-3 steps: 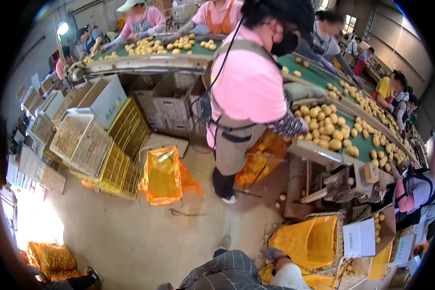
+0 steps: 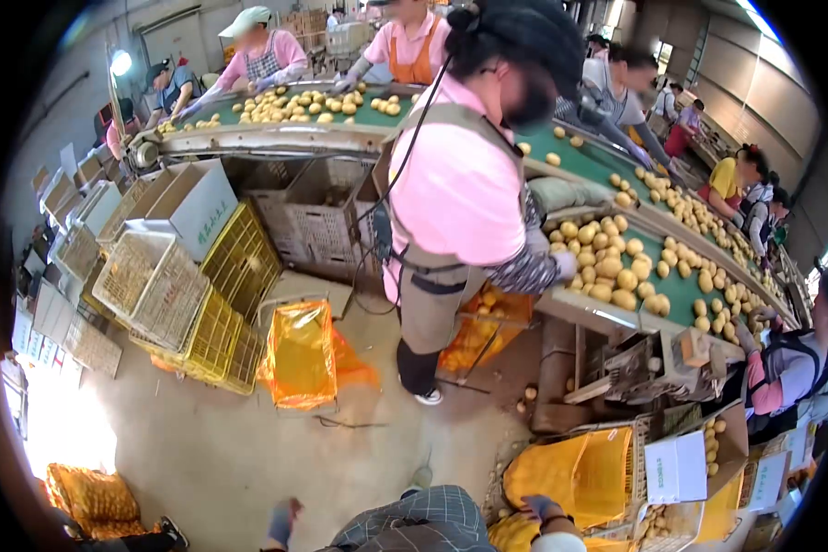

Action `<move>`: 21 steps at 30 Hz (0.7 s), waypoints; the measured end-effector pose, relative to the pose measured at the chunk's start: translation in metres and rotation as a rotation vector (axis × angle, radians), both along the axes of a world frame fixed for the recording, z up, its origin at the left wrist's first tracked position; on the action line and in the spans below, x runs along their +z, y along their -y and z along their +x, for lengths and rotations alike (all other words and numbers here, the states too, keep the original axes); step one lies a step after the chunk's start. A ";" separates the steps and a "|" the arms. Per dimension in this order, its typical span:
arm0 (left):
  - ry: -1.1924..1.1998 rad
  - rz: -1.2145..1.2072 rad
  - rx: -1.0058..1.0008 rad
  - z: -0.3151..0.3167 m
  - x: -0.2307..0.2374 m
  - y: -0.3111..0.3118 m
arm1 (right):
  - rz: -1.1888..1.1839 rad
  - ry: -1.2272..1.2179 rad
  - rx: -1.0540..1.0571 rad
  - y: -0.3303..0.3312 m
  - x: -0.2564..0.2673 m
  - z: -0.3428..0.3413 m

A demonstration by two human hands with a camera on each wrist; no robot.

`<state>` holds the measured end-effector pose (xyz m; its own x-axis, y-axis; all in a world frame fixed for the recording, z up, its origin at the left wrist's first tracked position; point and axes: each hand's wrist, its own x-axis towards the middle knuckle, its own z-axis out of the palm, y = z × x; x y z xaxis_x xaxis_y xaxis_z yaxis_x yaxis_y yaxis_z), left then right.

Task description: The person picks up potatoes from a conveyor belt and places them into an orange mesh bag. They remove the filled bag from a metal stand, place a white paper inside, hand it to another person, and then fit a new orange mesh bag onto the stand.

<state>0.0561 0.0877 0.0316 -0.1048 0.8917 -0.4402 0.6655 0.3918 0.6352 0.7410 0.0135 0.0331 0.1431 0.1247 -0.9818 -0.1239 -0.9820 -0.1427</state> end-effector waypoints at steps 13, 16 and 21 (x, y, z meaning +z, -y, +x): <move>0.983 -0.334 0.770 0.116 0.084 -0.251 | 0.289 -0.139 -0.414 -0.008 -0.022 -0.042; 1.084 -0.443 0.795 0.099 0.052 -0.252 | 0.422 -0.095 -0.571 0.004 -0.015 -0.038; 0.989 -0.704 0.710 0.106 0.071 -0.245 | 0.413 0.020 -0.778 0.013 -0.020 -0.061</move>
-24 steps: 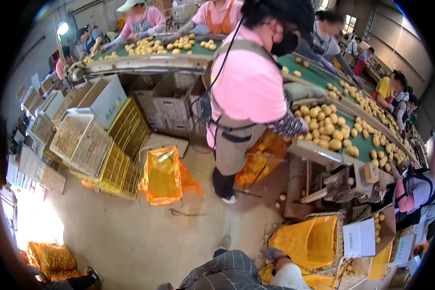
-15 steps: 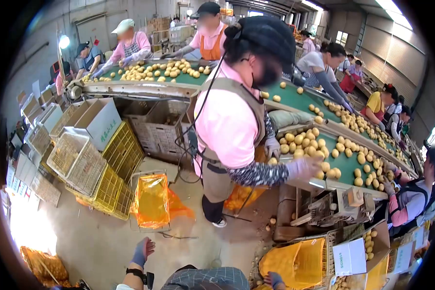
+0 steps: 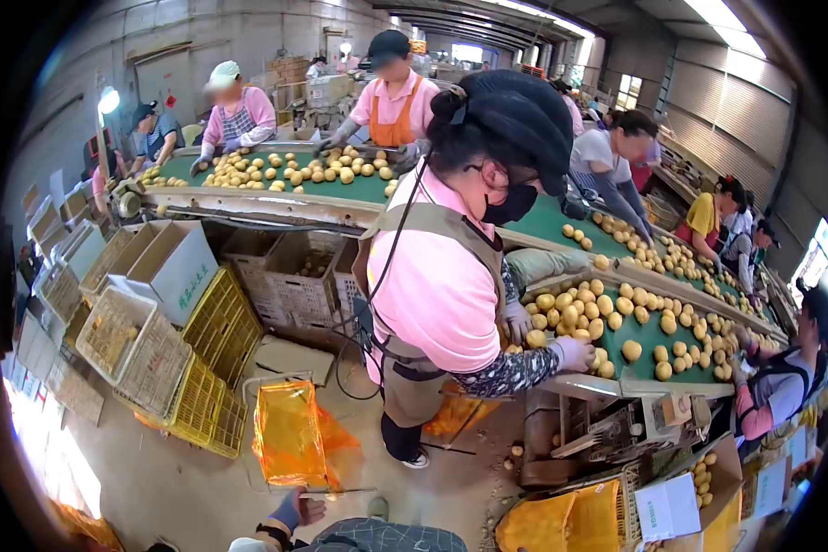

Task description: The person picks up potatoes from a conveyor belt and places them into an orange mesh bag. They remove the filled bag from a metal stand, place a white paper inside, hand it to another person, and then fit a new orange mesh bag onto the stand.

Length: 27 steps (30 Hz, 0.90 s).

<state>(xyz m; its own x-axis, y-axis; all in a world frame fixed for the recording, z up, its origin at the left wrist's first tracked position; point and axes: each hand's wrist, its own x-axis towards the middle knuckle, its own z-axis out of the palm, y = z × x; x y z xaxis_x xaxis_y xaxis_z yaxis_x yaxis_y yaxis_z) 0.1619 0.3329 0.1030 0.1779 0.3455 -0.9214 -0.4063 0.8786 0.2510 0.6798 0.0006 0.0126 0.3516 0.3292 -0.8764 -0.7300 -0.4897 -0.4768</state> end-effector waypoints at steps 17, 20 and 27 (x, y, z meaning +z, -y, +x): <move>-0.008 0.120 0.157 0.009 -0.073 -0.008 | 0.123 -0.135 0.325 -0.107 0.063 -0.033; -0.174 0.273 0.067 0.014 -0.072 0.003 | 0.039 -0.082 0.304 -0.084 0.064 -0.021; -0.421 0.501 -0.623 0.024 -0.031 0.034 | 0.082 -0.165 -0.021 -0.019 0.070 -0.012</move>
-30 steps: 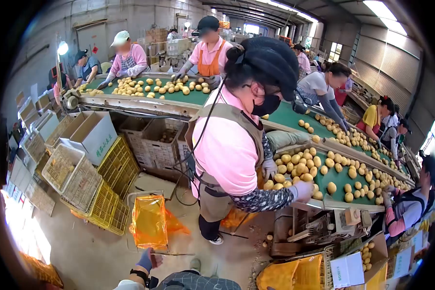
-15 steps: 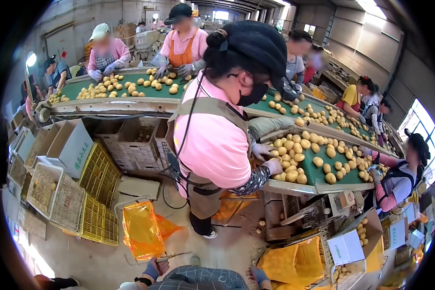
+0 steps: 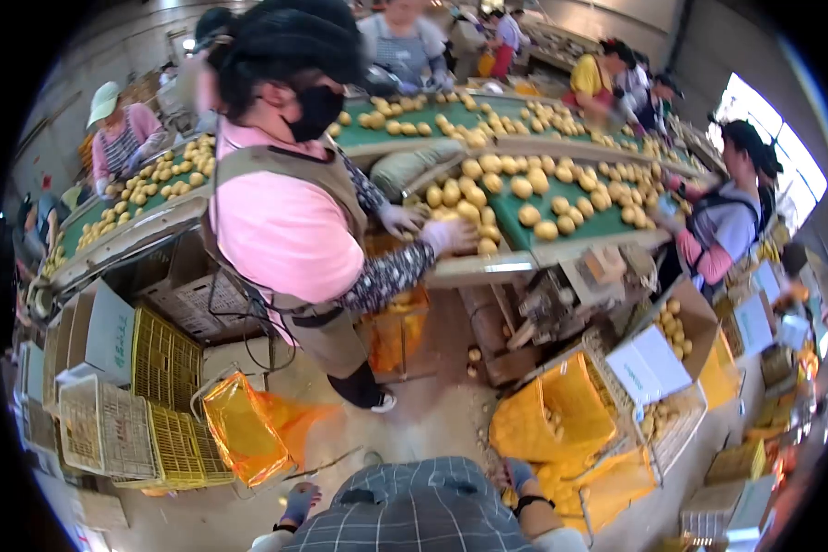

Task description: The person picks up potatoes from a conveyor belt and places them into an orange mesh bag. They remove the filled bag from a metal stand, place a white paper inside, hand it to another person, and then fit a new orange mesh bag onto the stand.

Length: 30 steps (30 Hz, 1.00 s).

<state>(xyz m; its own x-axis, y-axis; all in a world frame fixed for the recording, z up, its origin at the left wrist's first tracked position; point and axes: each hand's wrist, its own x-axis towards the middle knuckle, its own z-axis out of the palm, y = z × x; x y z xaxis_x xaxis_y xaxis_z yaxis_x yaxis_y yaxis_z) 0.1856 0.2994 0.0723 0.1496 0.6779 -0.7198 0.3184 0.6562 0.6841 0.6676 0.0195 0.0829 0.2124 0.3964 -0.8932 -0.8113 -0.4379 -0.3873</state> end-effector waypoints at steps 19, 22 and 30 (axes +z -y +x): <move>-0.152 -0.068 -0.358 0.076 -0.004 -0.039 | -0.118 0.127 0.197 0.003 -0.008 -0.034; -0.099 -0.089 -0.347 0.083 -0.002 -0.033 | -0.187 0.084 0.147 0.000 -0.007 -0.039; -0.113 -0.157 -0.407 0.088 -0.019 -0.035 | -0.195 0.111 0.053 -0.008 -0.003 -0.046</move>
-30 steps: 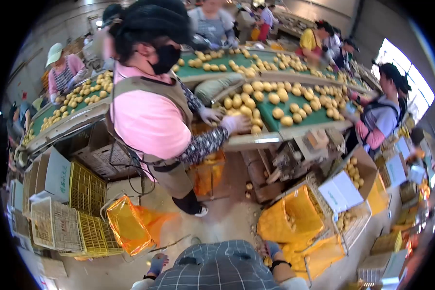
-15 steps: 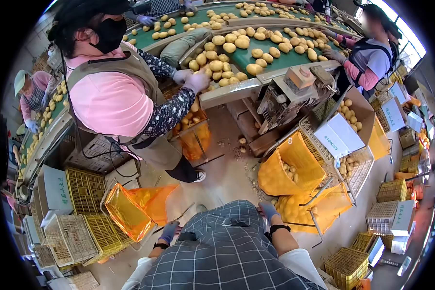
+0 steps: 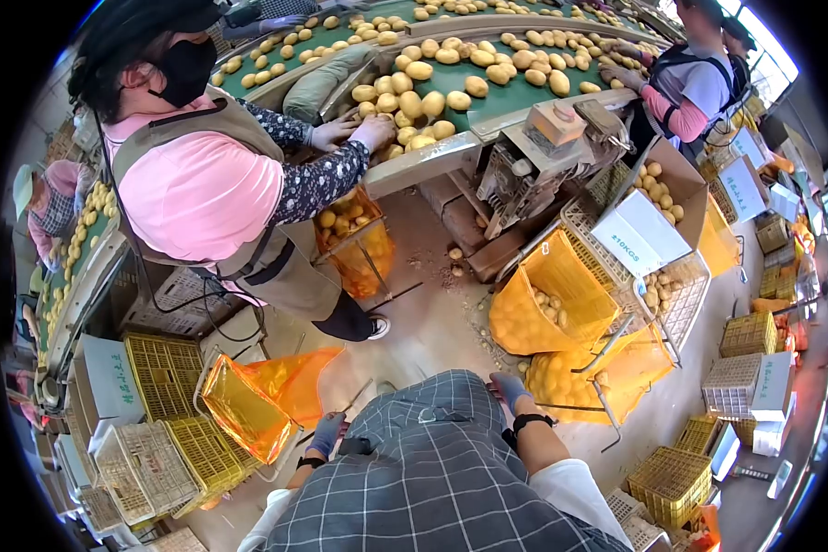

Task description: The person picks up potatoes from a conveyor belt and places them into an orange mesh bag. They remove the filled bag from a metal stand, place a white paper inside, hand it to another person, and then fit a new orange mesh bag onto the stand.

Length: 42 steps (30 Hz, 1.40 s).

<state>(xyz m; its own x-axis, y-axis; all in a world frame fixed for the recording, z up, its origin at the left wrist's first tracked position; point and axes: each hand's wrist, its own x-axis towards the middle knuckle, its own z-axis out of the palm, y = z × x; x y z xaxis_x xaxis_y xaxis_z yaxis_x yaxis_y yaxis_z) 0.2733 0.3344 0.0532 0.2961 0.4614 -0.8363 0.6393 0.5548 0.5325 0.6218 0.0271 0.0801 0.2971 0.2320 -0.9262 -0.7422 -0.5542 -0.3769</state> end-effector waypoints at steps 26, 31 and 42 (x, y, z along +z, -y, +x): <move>0.073 0.044 -0.051 -0.001 -0.003 0.004 | 0.028 -0.025 0.104 -0.002 0.011 0.003; 0.076 0.091 -0.099 0.001 -0.004 0.004 | 0.008 -0.053 0.118 0.000 0.005 0.003; 0.076 0.216 -0.193 -0.002 0.006 0.008 | -0.047 0.045 0.061 -0.008 0.025 -0.004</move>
<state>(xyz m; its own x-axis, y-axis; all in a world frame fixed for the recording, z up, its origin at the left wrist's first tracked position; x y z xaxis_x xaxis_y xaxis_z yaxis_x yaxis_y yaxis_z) 0.2716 0.3268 0.0587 0.4536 0.5553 -0.6971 0.6759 0.2954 0.6752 0.6175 0.0351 0.1056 0.3251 0.2079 -0.9225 -0.6894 -0.6157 -0.3817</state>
